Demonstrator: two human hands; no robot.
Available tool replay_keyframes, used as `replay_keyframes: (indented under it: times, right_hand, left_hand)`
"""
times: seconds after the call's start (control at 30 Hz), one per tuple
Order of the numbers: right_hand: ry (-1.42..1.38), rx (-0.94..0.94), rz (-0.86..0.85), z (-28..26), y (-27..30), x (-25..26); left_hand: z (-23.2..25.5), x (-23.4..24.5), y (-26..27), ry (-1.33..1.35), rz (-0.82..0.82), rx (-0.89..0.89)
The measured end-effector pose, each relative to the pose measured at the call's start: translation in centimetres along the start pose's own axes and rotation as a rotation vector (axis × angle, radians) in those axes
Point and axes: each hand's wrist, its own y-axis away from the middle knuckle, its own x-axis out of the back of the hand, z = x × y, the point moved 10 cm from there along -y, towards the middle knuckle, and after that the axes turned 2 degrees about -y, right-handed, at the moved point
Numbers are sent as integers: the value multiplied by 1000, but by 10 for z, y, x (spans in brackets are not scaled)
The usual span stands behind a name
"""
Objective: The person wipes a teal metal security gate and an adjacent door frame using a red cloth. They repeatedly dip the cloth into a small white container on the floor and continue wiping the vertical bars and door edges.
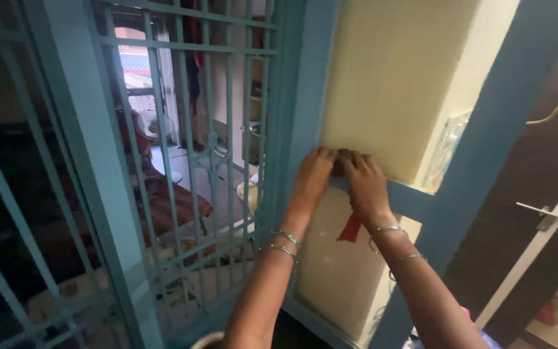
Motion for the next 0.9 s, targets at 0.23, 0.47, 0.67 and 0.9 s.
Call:
replay_keyframes:
  times: [0.23,0.47,0.67,0.9]
  right_hand:
    - [-198,-39,110,2,-4,-11]
    - [-304,-34,244,-19,5,13]
    - [-636,-208,-165,-55,47,-56]
    - [-1222,-687,-378,-126,166,-213]
  left_hand:
    - [-28,-15,7,24,34,29]
    - [-45,-45,22,61,28,66]
    - [-99,-18,132,290,-226,386]
    - [-178,11,334,181,-482,905]
